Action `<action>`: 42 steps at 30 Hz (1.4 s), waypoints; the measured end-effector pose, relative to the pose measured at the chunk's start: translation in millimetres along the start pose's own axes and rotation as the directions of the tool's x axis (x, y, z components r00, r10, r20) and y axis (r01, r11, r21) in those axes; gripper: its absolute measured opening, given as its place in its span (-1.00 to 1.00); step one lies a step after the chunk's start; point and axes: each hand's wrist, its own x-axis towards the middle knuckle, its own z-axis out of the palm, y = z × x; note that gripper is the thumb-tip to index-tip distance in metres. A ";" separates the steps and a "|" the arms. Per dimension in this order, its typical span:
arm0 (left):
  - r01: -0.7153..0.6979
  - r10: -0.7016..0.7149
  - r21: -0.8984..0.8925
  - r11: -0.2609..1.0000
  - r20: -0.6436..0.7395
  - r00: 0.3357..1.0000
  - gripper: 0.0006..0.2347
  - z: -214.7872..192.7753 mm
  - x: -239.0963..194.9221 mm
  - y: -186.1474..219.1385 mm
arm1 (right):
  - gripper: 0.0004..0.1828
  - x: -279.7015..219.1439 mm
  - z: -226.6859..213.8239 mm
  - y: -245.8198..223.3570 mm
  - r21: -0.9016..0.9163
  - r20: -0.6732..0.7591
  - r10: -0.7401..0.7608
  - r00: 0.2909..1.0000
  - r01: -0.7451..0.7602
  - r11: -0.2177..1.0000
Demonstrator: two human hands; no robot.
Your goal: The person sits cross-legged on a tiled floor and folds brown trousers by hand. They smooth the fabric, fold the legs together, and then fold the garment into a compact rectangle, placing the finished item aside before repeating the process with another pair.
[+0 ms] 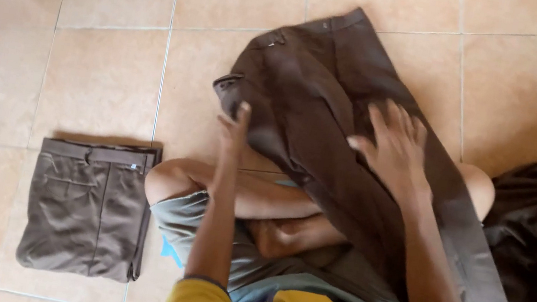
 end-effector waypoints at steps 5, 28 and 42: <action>0.615 0.288 -0.290 -0.733 0.686 0.668 -0.56 -265.6 16.0 -222.2 | 0.13 -141.4 -79.4 -59.5 -0.399 0.004 0.336 0.942 -0.307 0.864; 0.233 0.122 -0.042 -0.972 0.753 0.647 -0.67 -112.3 8.7 -276.9 | -0.67 11.8 43.8 -197.5 0.551 -0.276 0.189 0.942 -0.007 0.835; 0.716 0.455 -0.682 -0.150 0.595 0.662 -0.50 -161.8 2.3 -106.2 | -0.38 8.0 93.0 -97.9 0.419 0.238 0.169 0.956 -0.258 0.870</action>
